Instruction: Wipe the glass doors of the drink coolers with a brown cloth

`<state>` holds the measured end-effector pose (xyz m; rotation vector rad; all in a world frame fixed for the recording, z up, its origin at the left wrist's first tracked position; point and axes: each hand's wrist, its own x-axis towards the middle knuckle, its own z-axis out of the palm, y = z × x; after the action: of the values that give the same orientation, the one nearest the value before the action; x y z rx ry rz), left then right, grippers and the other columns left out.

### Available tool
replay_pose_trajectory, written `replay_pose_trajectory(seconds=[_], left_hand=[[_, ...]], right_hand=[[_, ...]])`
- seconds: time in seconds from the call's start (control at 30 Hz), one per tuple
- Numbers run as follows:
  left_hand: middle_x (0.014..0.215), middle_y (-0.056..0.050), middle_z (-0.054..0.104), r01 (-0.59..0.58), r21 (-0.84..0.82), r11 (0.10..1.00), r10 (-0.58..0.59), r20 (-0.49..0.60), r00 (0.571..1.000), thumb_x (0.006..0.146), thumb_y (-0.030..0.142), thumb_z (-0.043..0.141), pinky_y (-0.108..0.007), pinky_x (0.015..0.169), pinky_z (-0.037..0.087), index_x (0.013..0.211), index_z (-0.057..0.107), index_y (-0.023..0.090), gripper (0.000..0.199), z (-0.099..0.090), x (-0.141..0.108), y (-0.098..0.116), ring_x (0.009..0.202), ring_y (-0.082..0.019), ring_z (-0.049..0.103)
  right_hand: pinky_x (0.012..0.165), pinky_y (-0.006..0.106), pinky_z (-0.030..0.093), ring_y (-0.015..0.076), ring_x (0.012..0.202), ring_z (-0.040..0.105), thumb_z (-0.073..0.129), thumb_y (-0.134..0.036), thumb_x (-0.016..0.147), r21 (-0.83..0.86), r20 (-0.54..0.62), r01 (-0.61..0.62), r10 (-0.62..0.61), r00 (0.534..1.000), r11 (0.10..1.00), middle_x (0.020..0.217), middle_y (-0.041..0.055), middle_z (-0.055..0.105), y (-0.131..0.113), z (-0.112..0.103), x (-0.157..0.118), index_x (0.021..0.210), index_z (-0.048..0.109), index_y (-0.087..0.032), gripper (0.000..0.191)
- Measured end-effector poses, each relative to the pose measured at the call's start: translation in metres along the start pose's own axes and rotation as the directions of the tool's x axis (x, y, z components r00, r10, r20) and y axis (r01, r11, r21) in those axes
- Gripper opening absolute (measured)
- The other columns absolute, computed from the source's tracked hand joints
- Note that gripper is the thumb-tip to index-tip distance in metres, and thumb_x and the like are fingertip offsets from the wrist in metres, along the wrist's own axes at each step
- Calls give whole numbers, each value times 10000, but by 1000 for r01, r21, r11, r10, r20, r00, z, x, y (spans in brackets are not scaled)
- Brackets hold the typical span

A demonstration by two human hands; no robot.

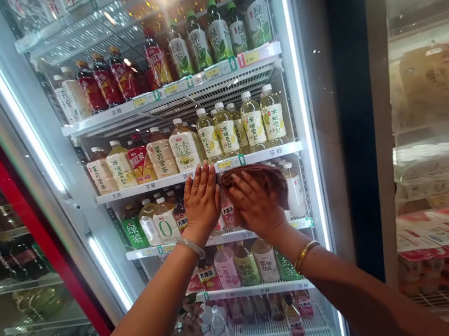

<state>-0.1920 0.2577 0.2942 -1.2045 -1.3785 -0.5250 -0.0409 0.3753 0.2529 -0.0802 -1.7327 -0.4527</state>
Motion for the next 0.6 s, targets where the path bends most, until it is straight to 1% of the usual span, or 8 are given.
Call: replay_pose_trajectory(seconds=[0.1, 0.2, 0.23, 0.3, 0.37, 0.43, 0.5, 0.6], left_hand=[[1697, -74, 304, 8, -7, 1000, -9, -22, 1000, 1036, 208, 432, -427, 1356, 47, 1675, 88, 216, 726, 3, -2, -5, 1616, -176, 137], [1698, -106, 297, 36, 2, 999, -35, -39, 999, 1036, 212, 436, -460, 1355, 49, 1673, 99, 180, 721, 3, -4, -4, 1623, -200, 94], [1698, -115, 297, 37, 7, 999, -37, -43, 998, 1035, 215, 440, -460, 1355, 54, 1671, 101, 169, 722, 3, -5, -3, 1624, -202, 88], [1698, -124, 298, 38, 20, 999, -37, -51, 998, 1035, 214, 444, -451, 1354, 59, 1670, 103, 160, 723, 3, -6, 0, 1624, -198, 87], [1697, -123, 302, 50, 32, 998, -48, -65, 997, 1036, 216, 445, -465, 1353, 42, 1671, 105, 165, 722, 4, -7, 1, 1623, -202, 82], [1692, -127, 309, 60, 32, 998, -57, -81, 995, 1039, 215, 433, -483, 1351, 43, 1672, 100, 166, 716, 6, -7, 0, 1621, -210, 93], [1682, -132, 326, 57, 26, 998, -55, -85, 995, 1043, 204, 414, -473, 1351, 90, 1672, 93, 162, 707, 6, -8, -5, 1615, -209, 136], [1673, -110, 361, -1, 28, 1000, 2, -30, 1000, 1042, 207, 421, -425, 1348, 138, 1674, 106, 178, 707, -3, -8, -18, 1602, -185, 216]], right_hand=[[1245, 455, 370, 242, 1572, 329, 522, -167, 973, 84, 7, 142, -143, 990, 986, 1560, 125, 552, -5, 8, 9, 1434, 566, -128, 465], [1226, 433, 413, 239, 1588, 296, 524, -200, 989, 123, 30, 216, -222, 975, 968, 1599, 121, 506, 9, 5, 27, 1451, 549, -124, 469], [1232, 443, 406, 239, 1586, 301, 526, -209, 992, 116, 35, 207, -212, 977, 971, 1603, 113, 502, 13, 2, 29, 1463, 538, -139, 476], [1270, 506, 334, 253, 1573, 332, 537, -228, 991, 81, 31, 105, -108, 994, 991, 1601, 108, 506, 14, -1, 25, 1473, 527, -170, 486], [1299, 582, 229, 274, 1550, 377, 551, -251, 985, 43, -2, -24, 24, 1000, 999, 1580, 112, 531, 5, 2, 15, 1460, 537, -192, 479], [1301, 582, 225, 272, 1544, 386, 552, -238, 973, 54, -27, -38, 39, 999, 998, 1557, 122, 555, -9, 9, 8, 1453, 543, -184, 483], [1280, 519, 318, 259, 1564, 350, 543, -190, 950, 110, -17, 59, -57, 998, 992, 1564, 137, 545, -16, 15, 11, 1467, 531, -145, 519], [1248, 458, 389, 238, 1579, 319, 529, -154, 942, 171, 48, 177, -187, 981, 969, 1618, 112, 483, -7, 12, 27, 1491, 516, -158, 550]])
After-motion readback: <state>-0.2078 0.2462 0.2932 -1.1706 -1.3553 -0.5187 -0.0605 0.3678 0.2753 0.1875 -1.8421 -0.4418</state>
